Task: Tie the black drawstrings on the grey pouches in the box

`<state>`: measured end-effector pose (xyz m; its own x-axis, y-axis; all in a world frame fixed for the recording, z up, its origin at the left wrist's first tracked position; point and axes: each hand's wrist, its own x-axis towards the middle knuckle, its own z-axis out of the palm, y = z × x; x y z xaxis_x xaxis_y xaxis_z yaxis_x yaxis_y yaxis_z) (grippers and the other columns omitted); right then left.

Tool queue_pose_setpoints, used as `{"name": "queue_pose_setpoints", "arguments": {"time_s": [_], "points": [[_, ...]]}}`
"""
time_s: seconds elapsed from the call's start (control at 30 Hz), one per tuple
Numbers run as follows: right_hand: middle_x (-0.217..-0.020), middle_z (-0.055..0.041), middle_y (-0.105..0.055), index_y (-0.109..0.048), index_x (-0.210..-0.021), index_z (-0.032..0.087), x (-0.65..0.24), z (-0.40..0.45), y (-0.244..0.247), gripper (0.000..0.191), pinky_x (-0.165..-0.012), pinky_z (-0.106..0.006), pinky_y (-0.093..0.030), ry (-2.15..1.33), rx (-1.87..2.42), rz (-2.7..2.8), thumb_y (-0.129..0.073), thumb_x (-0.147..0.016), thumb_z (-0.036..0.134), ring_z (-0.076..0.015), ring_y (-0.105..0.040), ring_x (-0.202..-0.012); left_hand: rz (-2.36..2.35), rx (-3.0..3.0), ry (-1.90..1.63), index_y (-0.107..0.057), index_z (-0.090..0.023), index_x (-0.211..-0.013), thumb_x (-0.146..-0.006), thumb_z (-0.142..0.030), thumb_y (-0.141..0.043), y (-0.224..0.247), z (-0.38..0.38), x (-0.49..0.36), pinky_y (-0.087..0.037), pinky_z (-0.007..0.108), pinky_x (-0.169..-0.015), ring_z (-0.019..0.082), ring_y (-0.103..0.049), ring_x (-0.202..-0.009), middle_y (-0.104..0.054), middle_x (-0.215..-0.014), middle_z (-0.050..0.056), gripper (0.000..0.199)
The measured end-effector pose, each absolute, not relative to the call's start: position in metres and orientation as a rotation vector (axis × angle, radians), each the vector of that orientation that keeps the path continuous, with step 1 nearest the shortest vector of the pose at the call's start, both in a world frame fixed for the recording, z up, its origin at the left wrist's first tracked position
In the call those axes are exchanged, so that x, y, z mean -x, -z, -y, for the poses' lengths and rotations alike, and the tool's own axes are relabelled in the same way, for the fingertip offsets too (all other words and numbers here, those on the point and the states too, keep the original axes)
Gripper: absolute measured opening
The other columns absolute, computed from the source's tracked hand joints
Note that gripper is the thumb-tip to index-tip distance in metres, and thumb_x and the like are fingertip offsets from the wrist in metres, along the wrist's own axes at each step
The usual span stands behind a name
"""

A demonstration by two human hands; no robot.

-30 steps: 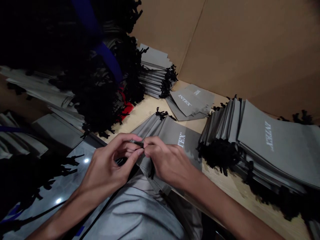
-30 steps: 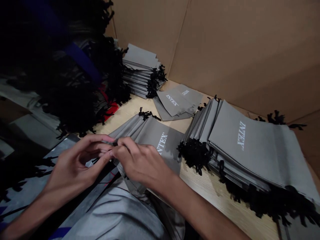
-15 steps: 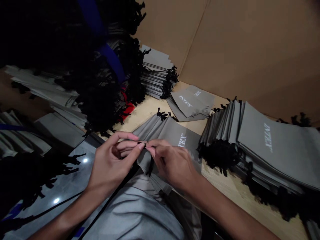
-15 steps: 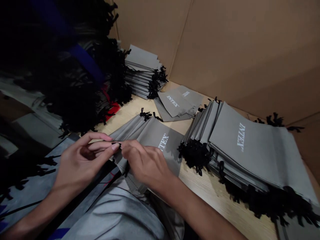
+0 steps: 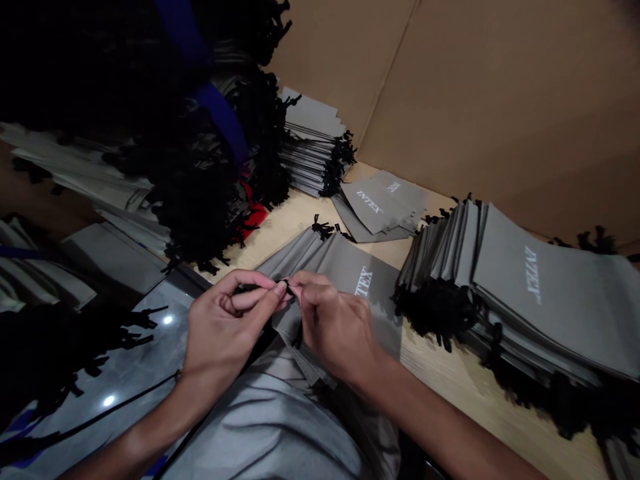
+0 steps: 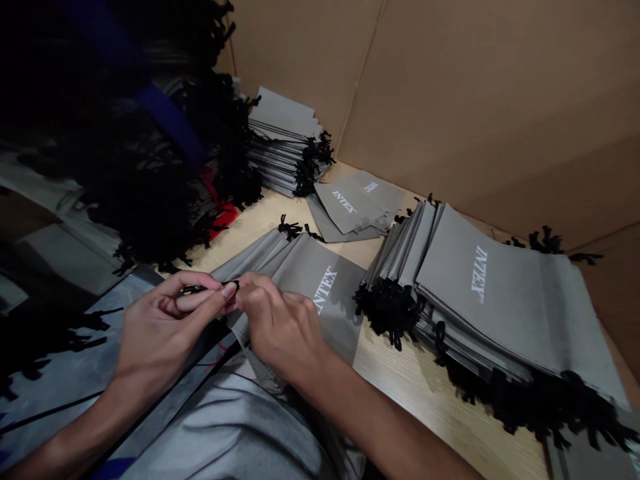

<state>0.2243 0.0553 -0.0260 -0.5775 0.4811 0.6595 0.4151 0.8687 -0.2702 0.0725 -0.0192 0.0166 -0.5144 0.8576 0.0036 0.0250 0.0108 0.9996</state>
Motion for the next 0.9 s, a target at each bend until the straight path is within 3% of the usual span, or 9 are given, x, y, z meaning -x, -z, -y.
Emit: {"name": "queue_pose_setpoints", "arguments": {"time_s": [0.1,0.33,0.5,0.9], "points": [[-0.122,-0.0091,-0.079,-0.055,-0.105,0.023,-0.223,-0.055,0.019,0.022,-0.056,-0.023,-0.045,-0.015,0.675,2.336,-0.037,-0.115,0.016,-0.0125,-0.074,-0.068,-1.599,-0.915,-1.565,-0.070,-0.022,-0.090,-0.082,-0.041,-0.094,-0.018,0.020,-0.073,-0.070,0.029,-0.074,0.028,-0.089,-0.082,-0.085,-0.066,0.003,0.031],[-0.120,-0.0096,-0.076,-0.060,-0.107,0.022,-0.228,-0.057,0.006,0.021,-0.049,-0.028,-0.034,0.101,0.659,2.607,-0.041,-0.112,0.016,-0.0127,-0.065,-0.056,-1.547,-0.969,-1.508,-0.072,-0.020,-0.090,-0.081,-0.027,-0.092,-0.017,0.018,-0.067,-0.062,0.019,-0.062,0.019,-0.085,-0.072,-0.086,-0.074,0.001,0.023],[-0.117,-0.0092,-0.074,-0.058,-0.103,0.022,-0.231,-0.058,0.012,0.019,-0.051,-0.026,-0.036,0.130,0.577,2.536,-0.042,-0.112,0.016,-0.0119,-0.064,-0.058,-1.548,-0.966,-1.554,-0.074,-0.021,-0.092,-0.082,-0.027,-0.092,-0.017,0.019,-0.067,-0.067,0.023,-0.075,0.020,-0.086,-0.081,-0.085,-0.078,0.001,0.022],[-0.120,-0.0094,-0.073,-0.058,-0.102,0.021,-0.228,-0.056,0.013,0.024,-0.050,-0.027,-0.036,0.133,0.615,2.481,-0.037,-0.113,0.015,-0.0112,-0.062,-0.056,-1.503,-0.939,-1.546,-0.072,-0.022,-0.096,-0.079,-0.025,-0.094,-0.020,0.019,-0.066,-0.066,0.021,-0.070,0.023,-0.088,-0.084,-0.088,-0.080,0.003,0.028]]}}
